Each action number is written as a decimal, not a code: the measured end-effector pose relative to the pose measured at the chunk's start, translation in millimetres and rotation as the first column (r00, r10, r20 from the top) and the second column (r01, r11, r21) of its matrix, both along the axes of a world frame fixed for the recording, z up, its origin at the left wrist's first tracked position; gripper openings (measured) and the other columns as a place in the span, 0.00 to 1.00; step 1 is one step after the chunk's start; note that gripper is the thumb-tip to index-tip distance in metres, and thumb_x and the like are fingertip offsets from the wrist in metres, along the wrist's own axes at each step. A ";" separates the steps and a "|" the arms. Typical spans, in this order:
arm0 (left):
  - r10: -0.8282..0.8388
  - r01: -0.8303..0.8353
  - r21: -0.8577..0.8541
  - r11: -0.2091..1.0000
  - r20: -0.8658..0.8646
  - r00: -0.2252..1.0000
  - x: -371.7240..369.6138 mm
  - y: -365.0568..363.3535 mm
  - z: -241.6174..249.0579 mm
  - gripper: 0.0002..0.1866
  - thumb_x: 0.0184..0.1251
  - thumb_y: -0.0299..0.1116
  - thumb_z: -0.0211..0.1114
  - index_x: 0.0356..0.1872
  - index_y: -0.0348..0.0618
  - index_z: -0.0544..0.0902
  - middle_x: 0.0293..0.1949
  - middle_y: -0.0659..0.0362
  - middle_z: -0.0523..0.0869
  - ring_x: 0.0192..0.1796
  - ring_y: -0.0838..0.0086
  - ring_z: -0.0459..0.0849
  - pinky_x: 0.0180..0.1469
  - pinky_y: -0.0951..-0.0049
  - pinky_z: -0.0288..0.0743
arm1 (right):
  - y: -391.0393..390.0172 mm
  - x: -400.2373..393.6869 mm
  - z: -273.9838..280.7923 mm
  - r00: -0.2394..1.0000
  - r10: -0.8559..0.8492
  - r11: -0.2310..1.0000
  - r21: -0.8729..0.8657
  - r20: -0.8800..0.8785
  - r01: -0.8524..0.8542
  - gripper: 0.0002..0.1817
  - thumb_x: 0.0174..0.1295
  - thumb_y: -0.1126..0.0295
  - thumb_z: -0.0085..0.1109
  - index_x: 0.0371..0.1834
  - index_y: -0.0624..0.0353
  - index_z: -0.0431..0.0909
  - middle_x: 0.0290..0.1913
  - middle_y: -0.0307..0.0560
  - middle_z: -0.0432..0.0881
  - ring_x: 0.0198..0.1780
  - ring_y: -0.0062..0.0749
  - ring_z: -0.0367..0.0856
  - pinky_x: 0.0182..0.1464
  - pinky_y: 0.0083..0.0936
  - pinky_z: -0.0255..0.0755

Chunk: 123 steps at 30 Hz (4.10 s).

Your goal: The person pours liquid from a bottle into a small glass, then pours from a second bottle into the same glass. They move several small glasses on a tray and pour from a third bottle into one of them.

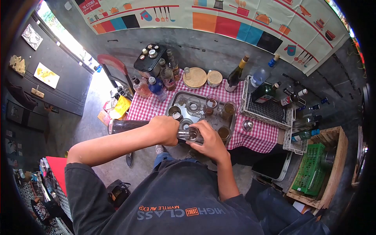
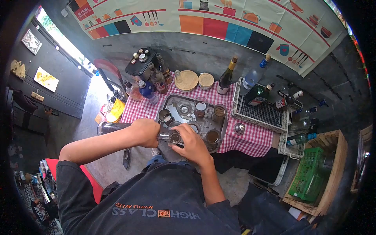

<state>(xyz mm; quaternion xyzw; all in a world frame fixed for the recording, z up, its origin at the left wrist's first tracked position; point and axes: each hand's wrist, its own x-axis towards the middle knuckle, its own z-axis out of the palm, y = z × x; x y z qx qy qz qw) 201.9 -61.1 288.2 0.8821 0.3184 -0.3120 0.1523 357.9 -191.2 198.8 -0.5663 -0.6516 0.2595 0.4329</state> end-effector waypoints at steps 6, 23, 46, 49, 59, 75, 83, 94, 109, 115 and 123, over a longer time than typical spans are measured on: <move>0.002 -0.002 -0.004 1.000 -0.020 1.000 3.9 3.0 0.0 0.18 0.52 0.39 0.69 0.40 0.37 0.90 0.42 0.44 0.91 0.47 0.52 0.91 0.50 0.56 0.86 | 2.8 2.0 -1.0 1.000 0.001 1.000 -0.007 -0.015 -0.001 0.29 0.50 0.69 0.78 0.57 0.62 0.79 0.50 0.52 0.79 0.51 0.49 0.83 0.54 0.38 0.77; 0.075 -0.037 -0.089 0.995 0.474 0.878 -35.7 46.0 -53.0 0.11 0.50 0.33 0.66 0.31 0.40 0.91 0.29 0.39 0.87 0.37 0.45 0.89 0.44 0.52 0.84 | 26.9 -10.0 4.4 0.992 -0.112 0.991 -0.086 -0.061 0.106 0.30 0.52 0.68 0.76 0.59 0.60 0.76 0.53 0.52 0.78 0.57 0.51 0.81 0.58 0.39 0.75; 0.189 -0.175 -0.126 0.976 0.890 0.416 -146.9 187.0 -220.5 0.13 0.60 0.42 0.75 0.44 0.54 0.93 0.76 0.51 0.71 0.82 0.46 0.54 0.77 0.31 0.37 | 129.4 -108.1 -87.2 0.893 -0.400 0.816 -0.363 0.206 0.449 0.27 0.54 0.67 0.75 0.57 0.61 0.76 0.51 0.52 0.78 0.57 0.54 0.80 0.57 0.42 0.75; 0.167 -0.156 -0.115 0.981 0.907 0.386 -149.5 200.2 -219.5 0.13 0.60 0.44 0.76 0.44 0.55 0.93 0.76 0.51 0.71 0.81 0.45 0.55 0.78 0.33 0.37 | 139.7 -114.9 -96.8 0.882 -0.420 0.799 -0.372 0.215 0.472 0.28 0.54 0.67 0.74 0.57 0.61 0.76 0.52 0.53 0.78 0.58 0.55 0.80 0.58 0.42 0.75; 0.068 -0.094 -0.033 0.995 0.913 0.403 -158.4 221.4 -230.9 0.20 0.60 0.44 0.74 0.53 0.54 0.90 0.75 0.50 0.71 0.82 0.48 0.56 0.78 0.36 0.40 | 153.5 -109.8 -130.3 0.847 -0.444 0.737 -0.418 0.291 0.530 0.30 0.52 0.68 0.73 0.59 0.65 0.75 0.56 0.57 0.77 0.62 0.56 0.78 0.63 0.42 0.73; 0.039 -0.145 -0.003 0.989 0.968 0.246 -152.6 216.7 -259.0 0.21 0.53 0.35 0.69 0.50 0.43 0.86 0.72 0.48 0.76 0.76 0.52 0.68 0.76 0.43 0.52 | 163.8 -98.6 -168.6 0.845 -0.389 0.715 -0.457 0.367 0.529 0.31 0.52 0.64 0.73 0.59 0.65 0.76 0.56 0.58 0.77 0.62 0.57 0.78 0.64 0.42 0.73; 0.048 -0.154 -0.012 0.988 0.972 0.230 -151.9 216.5 -264.2 0.20 0.50 0.35 0.69 0.47 0.42 0.86 0.72 0.48 0.76 0.74 0.52 0.71 0.75 0.45 0.54 | 163.2 -98.5 -169.6 0.833 -0.372 0.680 -0.491 0.408 0.545 0.34 0.53 0.63 0.73 0.63 0.65 0.75 0.58 0.60 0.78 0.62 0.56 0.78 0.65 0.42 0.72; 0.053 -0.160 -0.021 0.987 0.979 0.198 -151.2 215.3 -266.6 0.21 0.48 0.36 0.70 0.46 0.41 0.85 0.71 0.47 0.76 0.72 0.52 0.72 0.72 0.46 0.57 | 167.3 -101.7 -163.1 0.833 -0.362 0.613 -0.566 0.419 0.551 0.43 0.55 0.59 0.72 0.74 0.64 0.68 0.72 0.69 0.71 0.78 0.58 0.64 0.77 0.41 0.62; 0.038 -0.169 -0.011 0.986 0.987 0.156 -150.3 213.9 -267.2 0.18 0.50 0.35 0.70 0.43 0.40 0.84 0.70 0.45 0.77 0.70 0.52 0.75 0.70 0.48 0.59 | 177.5 -102.7 -143.9 0.850 -0.308 0.561 -0.640 0.428 0.525 0.45 0.54 0.59 0.72 0.75 0.65 0.66 0.75 0.71 0.66 0.77 0.58 0.64 0.77 0.38 0.62; 0.038 -0.169 -0.011 0.986 0.987 0.158 -150.6 214.3 -267.4 0.17 0.50 0.36 0.70 0.42 0.40 0.84 0.70 0.44 0.77 0.70 0.52 0.75 0.70 0.49 0.60 | 175.7 -101.3 -155.4 0.833 -0.304 0.577 -0.607 0.462 0.547 0.45 0.54 0.60 0.72 0.75 0.66 0.66 0.74 0.73 0.67 0.76 0.59 0.66 0.77 0.38 0.63; 0.033 -0.168 -0.007 0.986 0.988 0.152 -150.7 214.6 -266.5 0.16 0.50 0.35 0.70 0.39 0.40 0.84 0.69 0.44 0.78 0.68 0.52 0.77 0.69 0.50 0.61 | 179.8 -102.2 -147.4 0.858 -0.272 0.577 -0.639 0.436 0.508 0.45 0.54 0.59 0.72 0.75 0.66 0.66 0.74 0.74 0.67 0.76 0.60 0.66 0.77 0.38 0.63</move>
